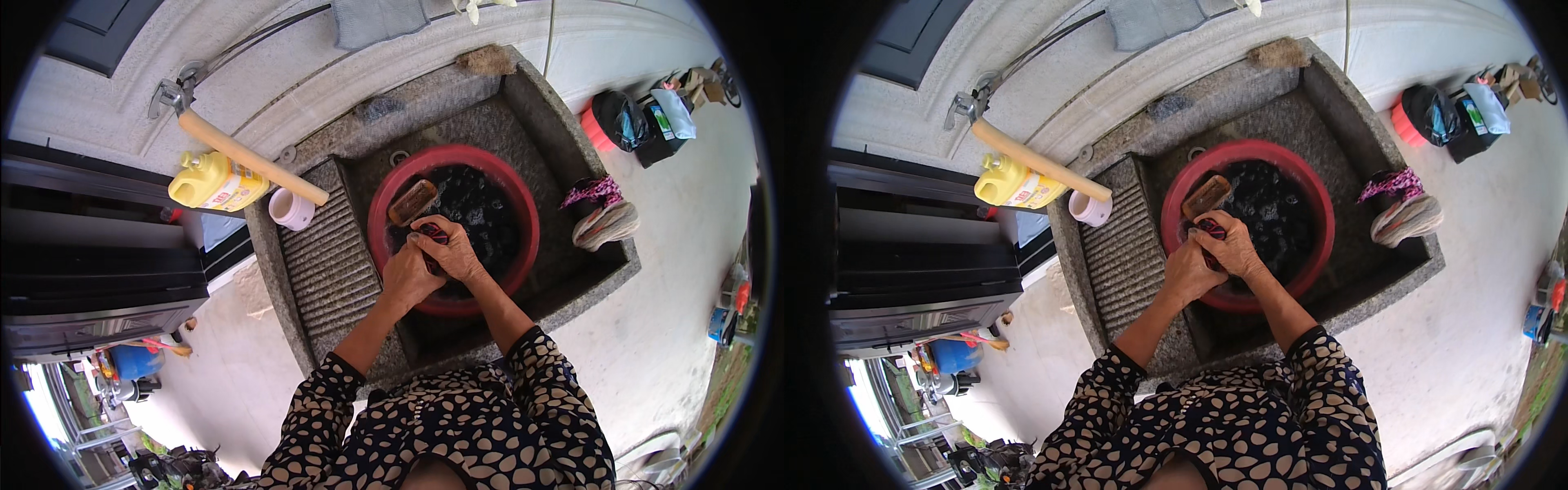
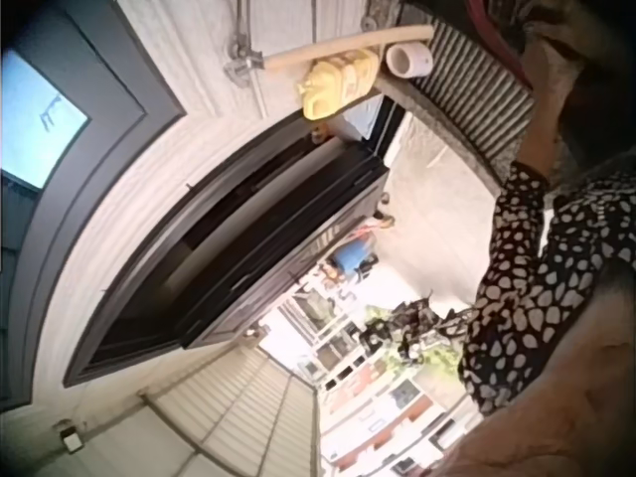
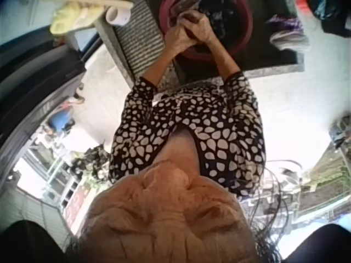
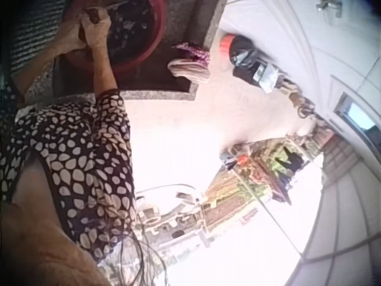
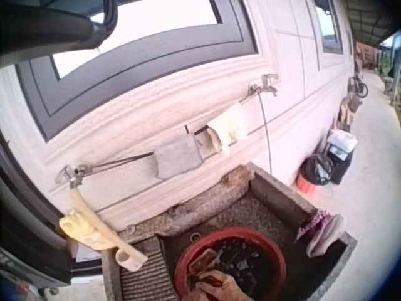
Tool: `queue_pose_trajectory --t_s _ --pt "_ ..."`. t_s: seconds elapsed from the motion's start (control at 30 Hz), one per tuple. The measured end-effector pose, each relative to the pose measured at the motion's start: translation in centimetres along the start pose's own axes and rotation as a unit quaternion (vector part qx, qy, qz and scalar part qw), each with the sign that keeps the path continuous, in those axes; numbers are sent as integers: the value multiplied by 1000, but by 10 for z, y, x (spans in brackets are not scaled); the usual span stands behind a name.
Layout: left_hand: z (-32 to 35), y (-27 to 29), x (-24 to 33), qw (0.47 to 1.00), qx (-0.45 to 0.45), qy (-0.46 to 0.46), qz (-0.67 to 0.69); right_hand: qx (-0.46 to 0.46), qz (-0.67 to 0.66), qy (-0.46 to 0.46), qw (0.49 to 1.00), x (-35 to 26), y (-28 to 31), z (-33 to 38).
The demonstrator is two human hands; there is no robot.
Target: The person washes clothes by hand at an outdoor stone washbasin. They scrub a red and black patterned cloth and a black garment using a brush and soap, repeatedly dipping them into a red basin of water and wringing them out.
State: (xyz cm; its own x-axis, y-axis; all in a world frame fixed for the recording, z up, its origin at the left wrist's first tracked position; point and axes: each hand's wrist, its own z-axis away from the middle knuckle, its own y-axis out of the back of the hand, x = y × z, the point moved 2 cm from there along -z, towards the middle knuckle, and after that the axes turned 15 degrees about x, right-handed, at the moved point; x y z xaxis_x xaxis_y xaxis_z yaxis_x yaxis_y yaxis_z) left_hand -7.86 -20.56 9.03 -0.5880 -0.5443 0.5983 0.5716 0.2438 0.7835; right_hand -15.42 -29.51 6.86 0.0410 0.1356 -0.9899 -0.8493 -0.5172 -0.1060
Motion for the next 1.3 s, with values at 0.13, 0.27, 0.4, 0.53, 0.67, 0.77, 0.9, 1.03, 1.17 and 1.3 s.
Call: queue_pose_trajectory --t_s 0.13,0.27,0.4,0.53,0.67,0.77,0.9,1.03,1.17,1.3 --pt "10 8 -7 975 136 -39 169 65 -191 -131 971 4 5 1" --pt "9 26 -25 805 94 143 568 148 -340 -210 905 -6 2 8" --pt "38 25 -34 618 -156 304 709 118 -410 -242 871 -22 -5 15" --pt "65 -4 -18 284 -435 208 829 80 -410 -238 877 -21 -10 23" --pt "80 22 28 216 -334 249 883 -30 -428 -165 888 -35 -11 28" --pt "81 12 9 271 -350 189 877 -90 -341 -112 929 -52 -5 24" --pt "79 26 1 473 -331 217 787 -77 -125 -64 987 -78 -3 27" --pt "76 49 17 676 -243 286 634 -90 8 56 994 -88 -12 27" --pt "69 49 17 821 -186 247 480 -105 117 201 967 -91 -26 26" --pt "63 42 16 881 -124 170 423 -97 196 294 930 -85 -36 29"
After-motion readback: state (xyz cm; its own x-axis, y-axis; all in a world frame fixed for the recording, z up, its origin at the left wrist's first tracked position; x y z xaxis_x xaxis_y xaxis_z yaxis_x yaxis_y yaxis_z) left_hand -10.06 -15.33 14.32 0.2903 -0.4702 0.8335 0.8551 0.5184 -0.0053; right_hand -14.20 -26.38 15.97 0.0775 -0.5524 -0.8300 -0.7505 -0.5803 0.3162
